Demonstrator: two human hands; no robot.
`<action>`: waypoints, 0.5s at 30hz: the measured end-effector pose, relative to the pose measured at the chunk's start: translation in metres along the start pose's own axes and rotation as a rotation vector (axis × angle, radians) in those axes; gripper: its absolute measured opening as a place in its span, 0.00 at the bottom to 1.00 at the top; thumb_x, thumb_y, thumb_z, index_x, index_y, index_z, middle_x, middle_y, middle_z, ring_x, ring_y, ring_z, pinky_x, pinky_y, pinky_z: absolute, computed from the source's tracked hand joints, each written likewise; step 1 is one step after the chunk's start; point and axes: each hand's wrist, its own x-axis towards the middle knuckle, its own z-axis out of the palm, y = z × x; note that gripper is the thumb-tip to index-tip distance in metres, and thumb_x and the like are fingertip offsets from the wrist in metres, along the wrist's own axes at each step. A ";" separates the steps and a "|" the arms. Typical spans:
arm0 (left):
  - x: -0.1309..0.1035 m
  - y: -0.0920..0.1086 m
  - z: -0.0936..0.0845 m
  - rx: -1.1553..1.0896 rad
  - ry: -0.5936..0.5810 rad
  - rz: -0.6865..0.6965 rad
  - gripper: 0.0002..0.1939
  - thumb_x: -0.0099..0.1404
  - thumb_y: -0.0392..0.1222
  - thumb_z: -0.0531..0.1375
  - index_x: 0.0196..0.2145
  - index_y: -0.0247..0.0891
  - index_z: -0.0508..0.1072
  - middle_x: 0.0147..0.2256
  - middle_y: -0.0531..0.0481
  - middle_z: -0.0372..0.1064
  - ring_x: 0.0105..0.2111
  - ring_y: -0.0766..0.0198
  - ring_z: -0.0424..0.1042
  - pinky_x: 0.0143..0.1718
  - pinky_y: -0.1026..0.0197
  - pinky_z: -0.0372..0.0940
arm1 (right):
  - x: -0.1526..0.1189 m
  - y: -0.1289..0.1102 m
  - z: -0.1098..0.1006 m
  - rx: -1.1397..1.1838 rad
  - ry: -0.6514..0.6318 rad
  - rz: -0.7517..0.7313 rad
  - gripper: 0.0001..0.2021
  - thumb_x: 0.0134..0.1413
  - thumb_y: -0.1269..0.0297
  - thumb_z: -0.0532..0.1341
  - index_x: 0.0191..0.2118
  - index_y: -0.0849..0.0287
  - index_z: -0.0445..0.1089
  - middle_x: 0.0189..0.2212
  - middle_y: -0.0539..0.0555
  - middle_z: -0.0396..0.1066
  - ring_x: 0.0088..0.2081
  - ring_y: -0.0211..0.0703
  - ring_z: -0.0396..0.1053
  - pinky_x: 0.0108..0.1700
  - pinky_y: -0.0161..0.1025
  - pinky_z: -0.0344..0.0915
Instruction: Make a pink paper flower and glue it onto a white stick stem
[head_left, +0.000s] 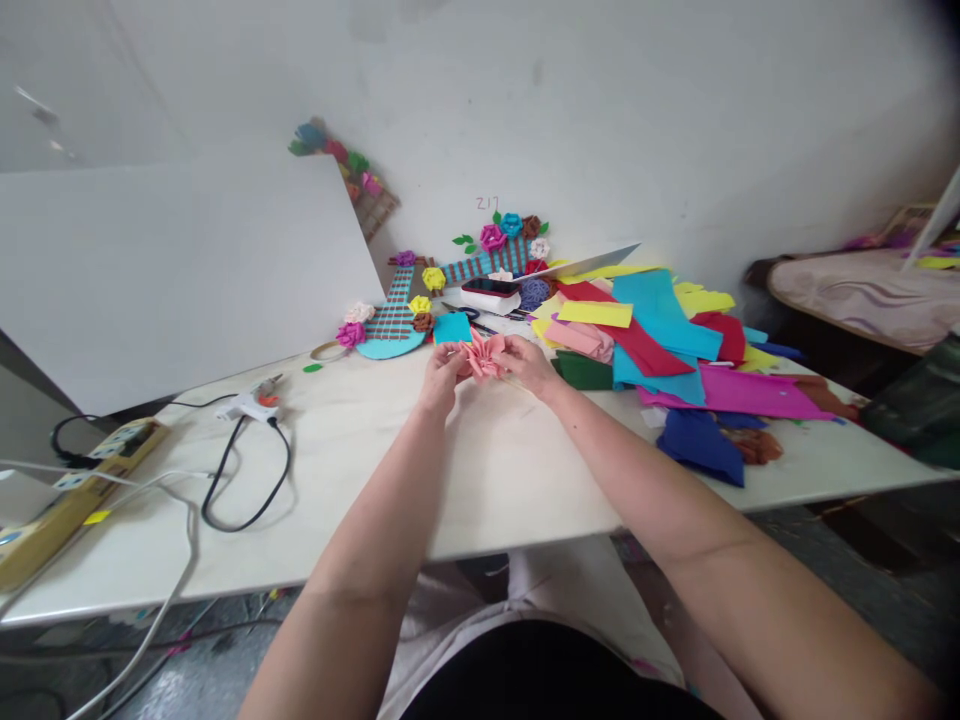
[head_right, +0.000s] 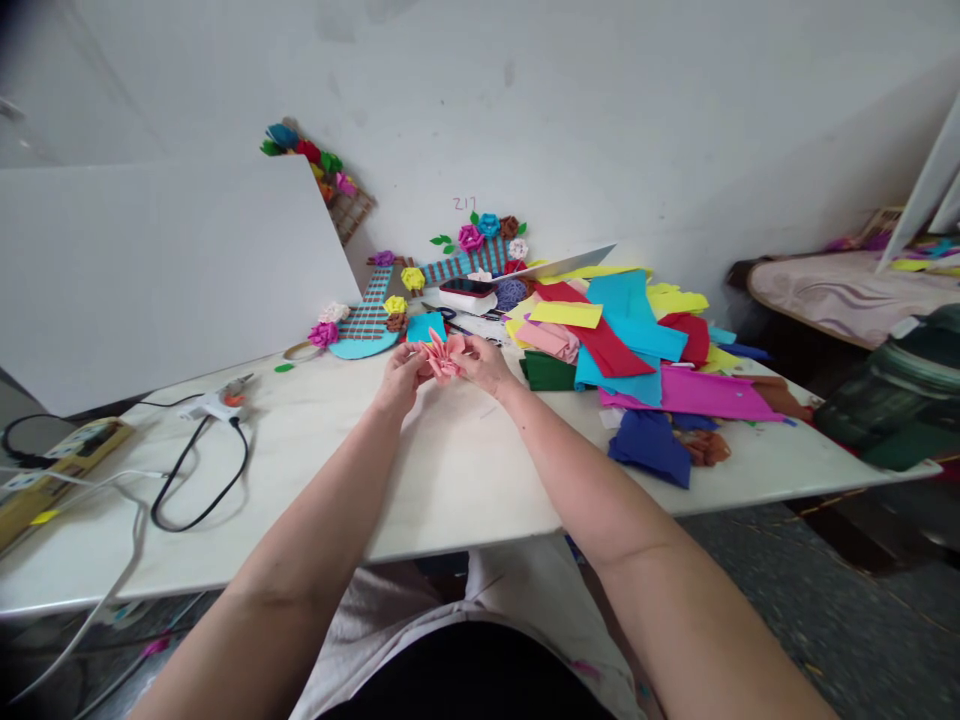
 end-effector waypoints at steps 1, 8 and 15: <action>-0.001 0.001 0.000 0.006 -0.013 -0.003 0.22 0.43 0.47 0.69 0.30 0.39 0.61 0.21 0.59 0.67 0.20 0.70 0.66 0.28 0.64 0.63 | -0.002 -0.003 0.000 0.024 -0.037 0.031 0.14 0.37 0.54 0.64 0.27 0.58 0.64 0.22 0.47 0.67 0.25 0.36 0.63 0.29 0.35 0.61; -0.003 -0.001 0.000 0.084 -0.029 -0.017 0.19 0.45 0.47 0.69 0.31 0.38 0.66 0.21 0.56 0.67 0.17 0.69 0.64 0.21 0.65 0.56 | -0.009 -0.014 0.000 -0.106 -0.163 0.088 0.13 0.37 0.57 0.65 0.19 0.59 0.63 0.14 0.44 0.58 0.19 0.31 0.53 0.23 0.33 0.49; 0.003 0.002 0.002 -0.039 0.008 -0.078 0.23 0.50 0.58 0.65 0.35 0.37 0.69 0.21 0.55 0.65 0.21 0.67 0.66 0.25 0.63 0.61 | -0.008 -0.011 0.005 0.001 -0.066 0.161 0.11 0.34 0.59 0.66 0.22 0.60 0.66 0.13 0.44 0.60 0.16 0.30 0.52 0.19 0.32 0.47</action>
